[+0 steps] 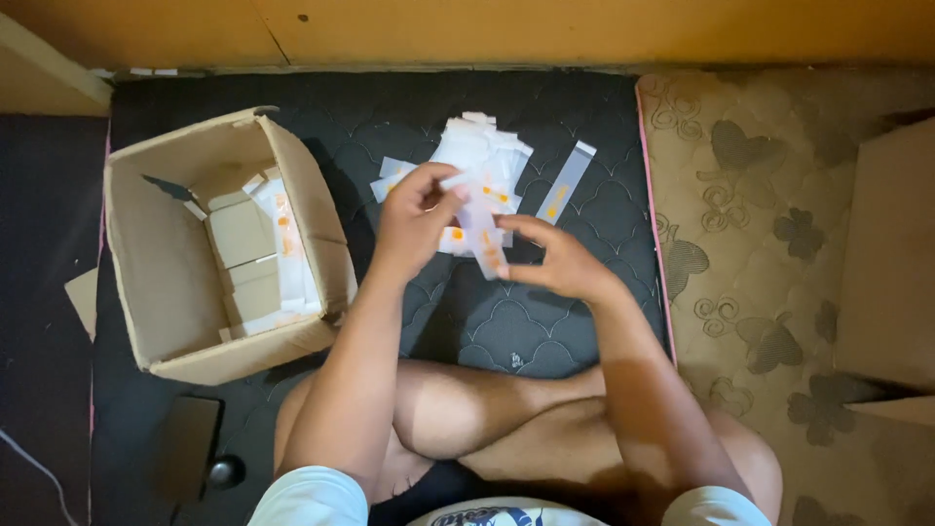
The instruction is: Peeling the adhesive backing from paper strips and placing them into a cardboard box.
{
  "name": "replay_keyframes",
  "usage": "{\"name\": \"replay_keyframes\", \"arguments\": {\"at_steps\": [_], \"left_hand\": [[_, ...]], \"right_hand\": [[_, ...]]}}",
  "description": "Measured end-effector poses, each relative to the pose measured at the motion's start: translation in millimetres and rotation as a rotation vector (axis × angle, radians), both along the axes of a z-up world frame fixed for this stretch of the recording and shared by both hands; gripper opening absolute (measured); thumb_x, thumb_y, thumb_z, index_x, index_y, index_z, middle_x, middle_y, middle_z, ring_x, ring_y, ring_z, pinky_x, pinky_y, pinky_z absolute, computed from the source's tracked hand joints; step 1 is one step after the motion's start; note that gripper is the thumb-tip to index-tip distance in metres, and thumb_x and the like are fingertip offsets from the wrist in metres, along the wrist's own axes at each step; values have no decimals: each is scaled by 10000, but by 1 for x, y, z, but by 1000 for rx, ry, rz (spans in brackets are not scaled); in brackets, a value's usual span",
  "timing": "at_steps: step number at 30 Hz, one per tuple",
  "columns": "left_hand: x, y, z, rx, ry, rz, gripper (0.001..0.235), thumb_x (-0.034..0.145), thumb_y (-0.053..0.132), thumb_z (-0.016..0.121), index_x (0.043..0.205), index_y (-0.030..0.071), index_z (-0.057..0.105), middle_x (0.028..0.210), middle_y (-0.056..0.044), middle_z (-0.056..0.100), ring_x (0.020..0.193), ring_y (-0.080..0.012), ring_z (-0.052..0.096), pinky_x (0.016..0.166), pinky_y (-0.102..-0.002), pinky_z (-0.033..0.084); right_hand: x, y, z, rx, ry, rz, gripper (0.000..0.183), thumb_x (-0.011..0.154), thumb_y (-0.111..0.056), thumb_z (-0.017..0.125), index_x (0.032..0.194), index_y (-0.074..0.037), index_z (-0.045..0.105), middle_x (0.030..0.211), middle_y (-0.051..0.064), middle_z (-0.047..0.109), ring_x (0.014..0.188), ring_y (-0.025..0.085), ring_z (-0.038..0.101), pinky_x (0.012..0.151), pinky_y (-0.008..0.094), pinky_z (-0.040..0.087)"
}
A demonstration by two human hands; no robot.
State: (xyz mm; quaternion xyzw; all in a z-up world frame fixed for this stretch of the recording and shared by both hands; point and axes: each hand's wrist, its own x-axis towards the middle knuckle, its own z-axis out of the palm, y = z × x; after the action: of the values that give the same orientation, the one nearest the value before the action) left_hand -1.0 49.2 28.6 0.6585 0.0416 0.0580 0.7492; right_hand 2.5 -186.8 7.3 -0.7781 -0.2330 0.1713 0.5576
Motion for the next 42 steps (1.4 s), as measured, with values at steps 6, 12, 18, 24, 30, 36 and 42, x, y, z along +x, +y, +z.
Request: {"name": "replay_keyframes", "arguments": {"at_steps": [6,12,18,24,30,36,42], "left_hand": [[-9,-15,31,-19,-142,-61,626,1003,51,641,1552,103,344,1046,-190,710,900,-220,718,874,-363,643],[-14,-7,-8,-5,-74,-178,198,1018,145,664,1193,81,730,1082,-160,761,1003,-217,751,909,-377,633],[-15,-10,9,69,-78,-154,245,970,8,676,1193,58,766,1002,-155,754,845,-190,730,787,-329,655],[-8,-12,28,62,-77,-58,274,953,5,668,1198,83,763,891,-103,741,714,-115,706,692,-257,664],[0,-7,29,165,-61,-34,276,969,-7,653,1207,77,762,999,-149,746,738,-156,732,689,-281,647],[1,-6,24,176,-43,-36,267,976,4,656,1206,84,763,1030,-153,746,791,-174,741,712,-297,646],[7,-2,9,150,-87,-45,284,969,-29,643,1212,65,757,1035,-190,727,796,-197,725,684,-307,650]], "right_hand": [[-2,20,-38,385,279,-131,179,979,-17,680,1155,1,704,865,125,761,723,143,714,700,292,625],[-4,17,-31,451,326,-211,251,971,23,666,1220,49,670,892,172,765,648,172,715,602,312,640],[-13,22,-7,449,366,-196,277,948,42,672,1222,73,649,911,181,752,674,181,727,590,320,659],[-21,23,-8,348,375,-95,245,853,40,781,1087,58,713,887,125,762,725,112,688,636,304,646],[-34,35,3,317,527,-57,194,841,85,758,1015,126,683,780,195,743,648,203,751,593,321,670],[-35,37,-1,310,530,-69,197,832,87,761,1011,120,685,762,196,736,653,205,754,597,317,670],[-32,34,-15,298,538,-30,239,845,59,782,1049,129,680,799,208,739,689,206,757,620,312,678]]}}
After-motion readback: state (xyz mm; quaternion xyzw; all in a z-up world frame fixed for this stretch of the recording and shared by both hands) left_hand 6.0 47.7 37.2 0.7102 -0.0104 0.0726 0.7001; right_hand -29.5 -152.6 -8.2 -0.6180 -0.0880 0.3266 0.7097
